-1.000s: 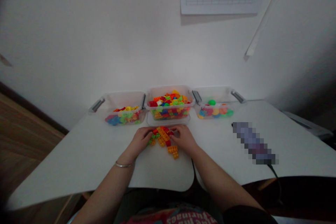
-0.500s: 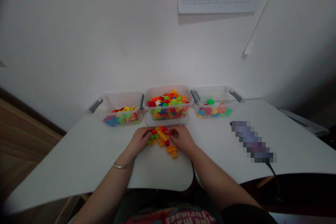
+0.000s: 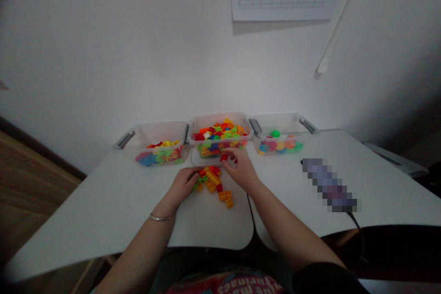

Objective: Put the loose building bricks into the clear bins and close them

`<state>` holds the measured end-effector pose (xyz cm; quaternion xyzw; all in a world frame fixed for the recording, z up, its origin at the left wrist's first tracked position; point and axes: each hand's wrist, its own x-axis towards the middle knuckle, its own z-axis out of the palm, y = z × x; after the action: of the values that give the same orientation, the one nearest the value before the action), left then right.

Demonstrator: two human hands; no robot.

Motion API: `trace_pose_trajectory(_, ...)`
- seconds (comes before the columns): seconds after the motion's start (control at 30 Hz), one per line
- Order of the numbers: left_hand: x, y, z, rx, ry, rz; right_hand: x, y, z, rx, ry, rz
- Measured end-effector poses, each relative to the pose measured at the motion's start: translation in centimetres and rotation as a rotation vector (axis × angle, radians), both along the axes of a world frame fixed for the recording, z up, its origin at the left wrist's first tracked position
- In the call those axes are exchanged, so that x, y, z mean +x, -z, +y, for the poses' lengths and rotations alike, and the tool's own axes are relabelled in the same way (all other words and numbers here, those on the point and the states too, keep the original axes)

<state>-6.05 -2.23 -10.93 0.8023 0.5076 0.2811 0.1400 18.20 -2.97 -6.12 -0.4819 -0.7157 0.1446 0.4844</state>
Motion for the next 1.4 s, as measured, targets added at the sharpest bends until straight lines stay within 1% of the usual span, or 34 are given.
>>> trace_pose_trajectory(0.07, 0.0, 0.0, 0.0, -0.012, 0.016, 0.006, 0.1, -2.4, 0.7, 0.087, 0.006, 0.043)
trace_pose_trajectory(0.17, 0.0, -0.1, 0.0, -0.027, 0.007, 0.017, 0.4, -5.5, 2.6, 0.189, 0.069, 0.079)
trace_pose_trajectory(0.23, 0.1, -0.2, -0.1, -0.027, -0.009, 0.02, 0.5, -6.9, 4.4, 0.226, 0.093, 0.125)
trace_pose_trajectory(0.27, 0.1, -0.3, -0.2, -0.027, -0.016, 0.021, 0.5, -7.3, 5.4, 0.234, 0.1, 0.158)
trace_pose_trajectory(0.33, 0.1, -0.4, -0.3, -0.031, -0.026, 0.025, 0.5, -7.5, 7.4, 0.239, 0.118, 0.225)
trace_pose_trajectory(0.43, 0.2, -0.4, -0.4, -0.037, -0.038, 0.025, 0.3, -7.0, 9.9, 0.23, 0.182, 0.261)
trace_pose_trajectory(0.5, 0.2, -0.4, -0.5, -0.028, -0.039, 0.014, 0.2, -6.6, 10.9, 0.2, 0.222, 0.218)
trace_pose_trajectory(0.6, 0.2, -0.4, -0.5, -0.02, -0.028, 0.009, 0.1, -6.3, 11.5, 0.108, 0.247, 0.063)
trace_pose_trajectory(0.73, 0.1, -0.2, -0.4, -0.011, -0.021, -0.007, -0.2, -6.4, 11.4, -0.001, 0.257, -0.186)
trace_pose_trajectory(0.8, 0.1, -0.1, -0.4, -0.005, -0.024, -0.014, -0.3, -6.4, 11.4, -0.019, 0.266, -0.26)
trace_pose_trajectory(0.87, 0.2, -0.1, -0.3, -0.003, -0.028, -0.007, -0.4, -6.3, 11.4, -0.014, 0.266, -0.29)
trace_pose_trajectory(1.0, 0.2, -0.2, -0.3, -0.003, -0.039, 0.014, -0.4, -6.2, 11.3, 0.026, 0.251, -0.24)
trace_pose_trajectory(1.1, 0.3, -0.4, -0.4, -0.007, -0.035, 0.022, -0.2, -6.3, 10.7, 0.119, 0.225, -0.078)
trace_pose_trajectory(1.2, 0.2, -0.3, -0.4, 0.0, -0.029, 0.007, -0.2, -6.5, 8.9, 0.249, 0.195, 0.108)
trace_pose_trajectory(1.27, 0.2, -0.2, -0.4, 0.006, -0.027, -0.004, -0.4, -6.2, 6.9, 0.283, 0.177, 0.149)
trace_pose_trajectory(1.33, 0.2, -0.1, -0.4, 0.005, -0.029, -0.012, -0.9, -5.4, 4.7, 0.25, 0.116, 0.126)
trace_pose_trajectory(1.4, 0.1, 0.0, -0.3, -0.007, -0.024, -0.014, -1.3, -4.0, 2.8, 0.171, 0.016, 0.091)
